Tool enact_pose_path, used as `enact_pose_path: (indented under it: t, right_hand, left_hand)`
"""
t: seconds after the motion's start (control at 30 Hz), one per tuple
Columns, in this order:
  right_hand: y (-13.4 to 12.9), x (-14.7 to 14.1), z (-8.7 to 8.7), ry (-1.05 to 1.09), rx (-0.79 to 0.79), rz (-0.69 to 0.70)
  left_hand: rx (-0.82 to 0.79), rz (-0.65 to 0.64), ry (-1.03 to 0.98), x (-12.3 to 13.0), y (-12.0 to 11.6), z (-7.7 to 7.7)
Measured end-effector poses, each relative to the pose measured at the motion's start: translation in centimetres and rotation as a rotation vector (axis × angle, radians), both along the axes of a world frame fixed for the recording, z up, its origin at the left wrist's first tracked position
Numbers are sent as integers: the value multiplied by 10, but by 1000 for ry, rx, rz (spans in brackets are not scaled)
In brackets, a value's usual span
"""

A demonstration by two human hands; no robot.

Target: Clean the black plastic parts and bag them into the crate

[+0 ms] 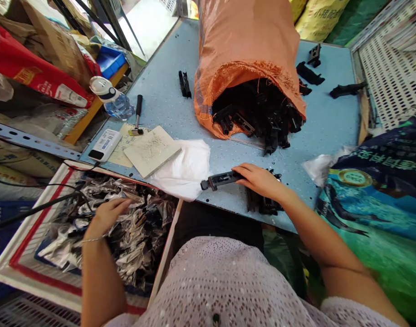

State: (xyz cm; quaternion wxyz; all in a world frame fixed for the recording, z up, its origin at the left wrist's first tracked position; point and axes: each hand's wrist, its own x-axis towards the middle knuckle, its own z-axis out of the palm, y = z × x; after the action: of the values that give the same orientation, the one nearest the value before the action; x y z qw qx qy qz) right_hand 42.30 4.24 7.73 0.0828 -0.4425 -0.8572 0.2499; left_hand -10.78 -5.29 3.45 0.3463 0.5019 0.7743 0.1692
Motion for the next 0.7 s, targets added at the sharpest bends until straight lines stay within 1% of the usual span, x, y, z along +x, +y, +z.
enact_pose_path:
  t: [0.03,0.07,0.1,0.13,0.17,0.2,0.23,0.27,0.3,0.33,0.4,0.47,0.5,0.53,0.6,0.63,0.7]
  right_hand:
    - [0,-3,0,121,-83,-89]
    - [-1,-7,-1,255,-185,-174]
    - [-1,-13,-4,391,-302,-251]
    - [-1,-19,-7,521,-424,-320]
    - [-1,-25,-11,641,-539,-385]
    - [0,-30,-15,750,-640,-444]
    - [1,-35,-18,845,-726,-495]
    - [3,-40,-19,927,-793,-539]
    - [6,-43,-20,1001,-847,-574]
    - [10,-47,-20,1066,-897,-594]
    - [21,-57,-17,1173,-996,-602]
    - [37,-72,-15,1255,-1122,-580]
    - [45,-82,-15,1281,-1198,-565]
    - [53,-91,-16,1295,-1271,-554]
    - [67,-109,-21,1273,-1374,-574]
    - [73,-115,-24,1249,-1379,-615]
    - [79,-122,-30,1222,-1327,-702]
  left_hand:
    - [73,-78,-128,44,17,1]
    - [189,-151,-182,88,35,1]
    - [310,-231,-193,132,53,-2]
    - [411,-266,-166,170,71,-6]
    - [482,-263,-99,203,88,-11]
    - [509,-276,-41,228,104,-17]
    - [517,-290,-9,244,117,-23]
    - [513,-288,3,252,127,-28]
    - [498,-276,-16,253,135,-33]
    - [475,-248,-65,249,141,-36]
    - [393,-162,-241,234,148,-39]
    - [309,-60,-474,221,151,-40]
    - [295,-17,-584,217,151,-40]
    - [306,16,-669,214,151,-40]
    - [377,42,-747,213,150,-39]
    - [412,40,-750,213,150,-39]
    - [451,39,-735,213,148,-38]
